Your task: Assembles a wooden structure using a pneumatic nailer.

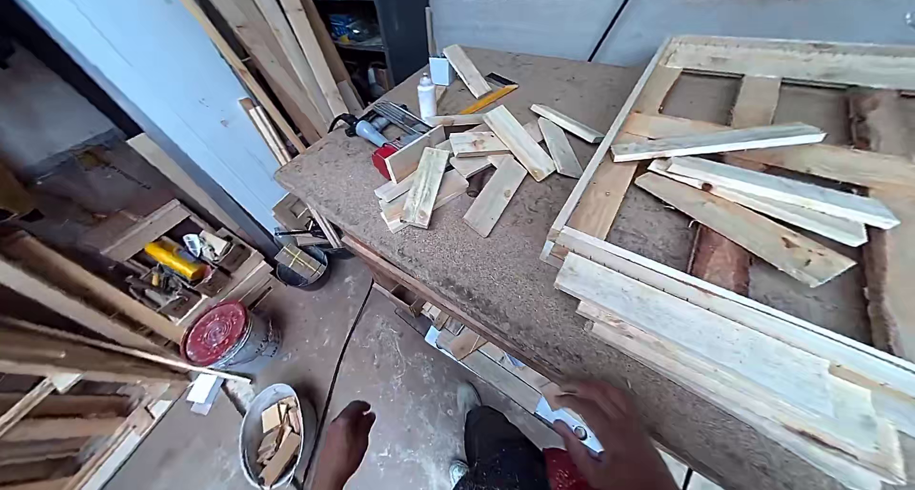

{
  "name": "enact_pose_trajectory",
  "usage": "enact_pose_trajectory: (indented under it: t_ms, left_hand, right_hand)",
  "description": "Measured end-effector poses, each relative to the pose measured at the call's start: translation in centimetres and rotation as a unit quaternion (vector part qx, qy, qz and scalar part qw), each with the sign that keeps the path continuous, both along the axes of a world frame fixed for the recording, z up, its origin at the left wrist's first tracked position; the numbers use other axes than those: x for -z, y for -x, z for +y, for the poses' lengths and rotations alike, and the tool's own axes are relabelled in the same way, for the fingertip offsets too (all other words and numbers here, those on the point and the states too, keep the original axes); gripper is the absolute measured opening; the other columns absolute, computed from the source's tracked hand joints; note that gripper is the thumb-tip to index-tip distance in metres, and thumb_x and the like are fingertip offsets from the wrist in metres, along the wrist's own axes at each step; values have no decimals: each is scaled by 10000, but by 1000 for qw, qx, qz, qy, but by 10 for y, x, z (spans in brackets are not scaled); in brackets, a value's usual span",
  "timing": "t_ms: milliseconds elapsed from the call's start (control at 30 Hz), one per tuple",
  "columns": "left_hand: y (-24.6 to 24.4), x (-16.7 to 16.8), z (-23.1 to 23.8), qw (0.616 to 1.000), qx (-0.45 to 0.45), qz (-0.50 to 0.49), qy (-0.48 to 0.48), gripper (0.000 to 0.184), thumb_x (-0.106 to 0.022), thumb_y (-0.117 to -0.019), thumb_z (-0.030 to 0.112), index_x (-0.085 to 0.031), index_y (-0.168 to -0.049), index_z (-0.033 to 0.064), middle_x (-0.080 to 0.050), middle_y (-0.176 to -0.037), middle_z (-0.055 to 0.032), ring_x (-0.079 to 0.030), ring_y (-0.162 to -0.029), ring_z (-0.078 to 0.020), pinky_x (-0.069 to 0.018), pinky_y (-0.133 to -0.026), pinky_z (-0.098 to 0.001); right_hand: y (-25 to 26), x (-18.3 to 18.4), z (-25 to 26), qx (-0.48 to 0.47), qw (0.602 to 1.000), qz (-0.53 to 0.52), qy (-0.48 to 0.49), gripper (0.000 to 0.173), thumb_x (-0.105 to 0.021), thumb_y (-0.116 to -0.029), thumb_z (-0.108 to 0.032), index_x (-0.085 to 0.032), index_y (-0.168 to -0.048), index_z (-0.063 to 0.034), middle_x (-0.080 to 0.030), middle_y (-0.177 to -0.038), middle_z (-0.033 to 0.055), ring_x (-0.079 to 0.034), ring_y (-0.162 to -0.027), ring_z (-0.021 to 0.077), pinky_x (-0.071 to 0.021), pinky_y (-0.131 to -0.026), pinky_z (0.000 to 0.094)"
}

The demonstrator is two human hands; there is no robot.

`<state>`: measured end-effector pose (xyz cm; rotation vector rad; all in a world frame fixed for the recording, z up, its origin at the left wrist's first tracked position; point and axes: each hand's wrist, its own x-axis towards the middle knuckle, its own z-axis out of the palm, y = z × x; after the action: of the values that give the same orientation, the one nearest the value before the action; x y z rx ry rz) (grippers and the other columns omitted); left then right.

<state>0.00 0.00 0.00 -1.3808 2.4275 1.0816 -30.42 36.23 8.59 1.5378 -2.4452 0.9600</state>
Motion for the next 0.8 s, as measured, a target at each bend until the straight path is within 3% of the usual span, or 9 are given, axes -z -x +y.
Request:
enact_pose_trajectory:
  t_ms: [167, 300, 433, 533, 633, 700, 800]
  left_hand:
    - [154, -31, -61, 978, 185, 83, 43, 376, -553, -1045, 330, -669, -1305, 84, -726, -1165, -94, -717, -1045, -205, -581, -966, -438]
    - [189, -43, -93, 938, 333, 100, 16, 315, -560, -1046, 364, -725, -1202, 147, -741, -1096, -38, -717, -1003, -169, -584, -937, -417]
    - [211, -70, -176, 943, 281, 168, 59, 247, -596, -1032, 283, -755, -1132, 123, -749, -1019, -28, -723, -909, -115, -617, -859, -350]
    - [249, -100, -243, 931, 255, 238, 107, 219, -612, -1018, 225, -757, -1099, 83, -741, -1001, -39, -714, -875, -104, -620, -822, -318]
    - [290, -148, -298, 894, 275, 303, 183, 191, -636, -989, 198, -751, -1071, 71, -726, -1057, -54, -712, -925, -150, -624, -831, -367]
    - [322, -165, -340, 871, 295, 307, 245, 245, -615, -994, 228, -722, -1149, 71, -690, -1166, -89, -681, -1046, -215, -595, -891, -438]
    - [389, -180, -408, 849, 345, 263, 302, 346, -580, -990, 148, -641, -1314, 40, -601, -1375, -175, -576, -1259, -359, -497, -1024, -571]
  right_hand:
    - [16, 28, -129, -67, 997, -34, -16, 284, -626, -978, -387, -736, -1174, -213, -686, -1293, 10, -606, -1261, 221, -508, -1042, 468]
    - [67, 28, -228, -67, 989, -122, -57, 330, -564, -1023, -414, -712, -1200, -178, -705, -1244, 38, -642, -1200, 231, -513, -1038, 438]
    - [108, -8, -302, -26, 992, -115, -33, 287, -569, -1034, -398, -753, -1141, -206, -746, -1113, -16, -683, -1110, 142, -546, -998, 365]
    - [130, -33, -342, -20, 993, -109, -30, 276, -562, -1042, -377, -755, -1105, -191, -748, -1082, -18, -682, -1090, 146, -544, -965, 365]
    - [142, -31, -371, -16, 992, -114, -43, 297, -532, -1054, -375, -738, -1142, -180, -746, -1082, -1, -690, -1080, 169, -549, -959, 381]
    - [135, -28, -376, 0, 990, -127, -63, 292, -528, -1056, -366, -735, -1140, -178, -740, -1087, 3, -685, -1087, 175, -546, -969, 392]
    - [115, -24, -380, 68, 979, -166, -98, 297, -566, -1037, -384, -721, -1175, -171, -711, -1193, 32, -653, -1182, 186, -527, -1038, 402]
